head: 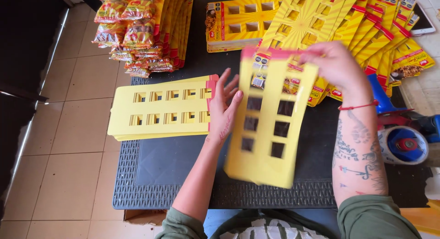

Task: The person applies adhesive tape to yellow cardboard display templates using a tape dispenser, manually smoothing the tape over the rectangular cutouts and folding tabs.

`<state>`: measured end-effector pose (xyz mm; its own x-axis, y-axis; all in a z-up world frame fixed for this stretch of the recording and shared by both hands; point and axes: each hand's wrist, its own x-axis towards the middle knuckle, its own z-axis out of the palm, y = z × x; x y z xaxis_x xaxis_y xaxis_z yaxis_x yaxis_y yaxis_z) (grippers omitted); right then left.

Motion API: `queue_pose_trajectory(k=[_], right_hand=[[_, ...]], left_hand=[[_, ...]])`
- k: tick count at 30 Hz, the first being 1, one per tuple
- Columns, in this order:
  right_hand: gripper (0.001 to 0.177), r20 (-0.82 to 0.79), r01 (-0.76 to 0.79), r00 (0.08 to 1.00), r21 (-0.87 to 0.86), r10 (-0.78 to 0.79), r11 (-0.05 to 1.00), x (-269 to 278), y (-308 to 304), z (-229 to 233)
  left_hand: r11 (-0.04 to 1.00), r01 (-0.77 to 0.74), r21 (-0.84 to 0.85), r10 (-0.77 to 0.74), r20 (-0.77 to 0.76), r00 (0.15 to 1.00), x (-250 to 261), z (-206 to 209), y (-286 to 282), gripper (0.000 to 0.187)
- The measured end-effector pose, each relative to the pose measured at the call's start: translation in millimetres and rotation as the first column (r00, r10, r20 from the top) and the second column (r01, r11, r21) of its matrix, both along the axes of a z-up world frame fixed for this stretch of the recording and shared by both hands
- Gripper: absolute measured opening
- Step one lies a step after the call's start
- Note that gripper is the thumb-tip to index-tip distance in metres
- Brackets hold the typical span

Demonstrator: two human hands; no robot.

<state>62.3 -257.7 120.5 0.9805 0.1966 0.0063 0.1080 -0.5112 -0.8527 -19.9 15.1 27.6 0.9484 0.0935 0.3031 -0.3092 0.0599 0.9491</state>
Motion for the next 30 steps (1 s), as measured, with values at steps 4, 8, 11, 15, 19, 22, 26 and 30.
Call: queue_pose_trajectory(k=[4,8,11,15,19,22,26,30], right_hand=[[0.015,0.054,0.355,0.913,0.383,-0.405,0.853,3.6,-48.2,3.2],[0.012,0.074,0.436,0.804,0.601,-0.59,0.67,22.7,-98.3,-18.1],[0.022,0.288,0.242,0.657,0.795,-0.697,0.557,27.9,-112.7,-17.6],[0.022,0.835,0.108,0.306,0.447,-0.457,0.888,27.0,-94.0,-14.0],[0.037,0.874,0.398,0.451,-0.014,-0.182,0.917,45.1,-78.8,-43.2],[0.023,0.415,0.364,0.88,-0.276,-0.232,0.889,47.2,-61.7,-61.4],[0.029,0.245,0.269,0.954,-0.458,-0.17,0.848,22.1,-61.1,-36.0],[0.036,0.268,0.269,0.942,-0.241,-0.203,0.932,-26.1,-105.0,-11.5]], left_hand=[[0.998,-0.053,0.041,0.051,0.048,0.998,7.1,-3.5,13.4,0.059],[0.967,-0.234,0.096,0.227,0.074,0.971,2.1,13.5,18.3,0.054],[0.943,-0.322,0.087,0.313,0.099,0.944,3.0,21.1,19.4,0.045],[0.703,-0.417,0.576,0.394,0.173,0.903,7.6,8.1,36.5,0.045],[0.266,-0.071,0.961,0.543,-0.088,0.835,-10.4,-16.6,54.9,0.109],[0.175,0.106,0.979,0.546,-0.186,0.817,-43.2,-22.8,54.7,0.122],[0.183,-0.017,0.983,0.481,-0.074,0.874,-69.3,-27.3,73.9,0.1],[0.078,-0.046,0.996,0.382,0.013,0.924,-77.4,-17.6,90.8,0.079]])
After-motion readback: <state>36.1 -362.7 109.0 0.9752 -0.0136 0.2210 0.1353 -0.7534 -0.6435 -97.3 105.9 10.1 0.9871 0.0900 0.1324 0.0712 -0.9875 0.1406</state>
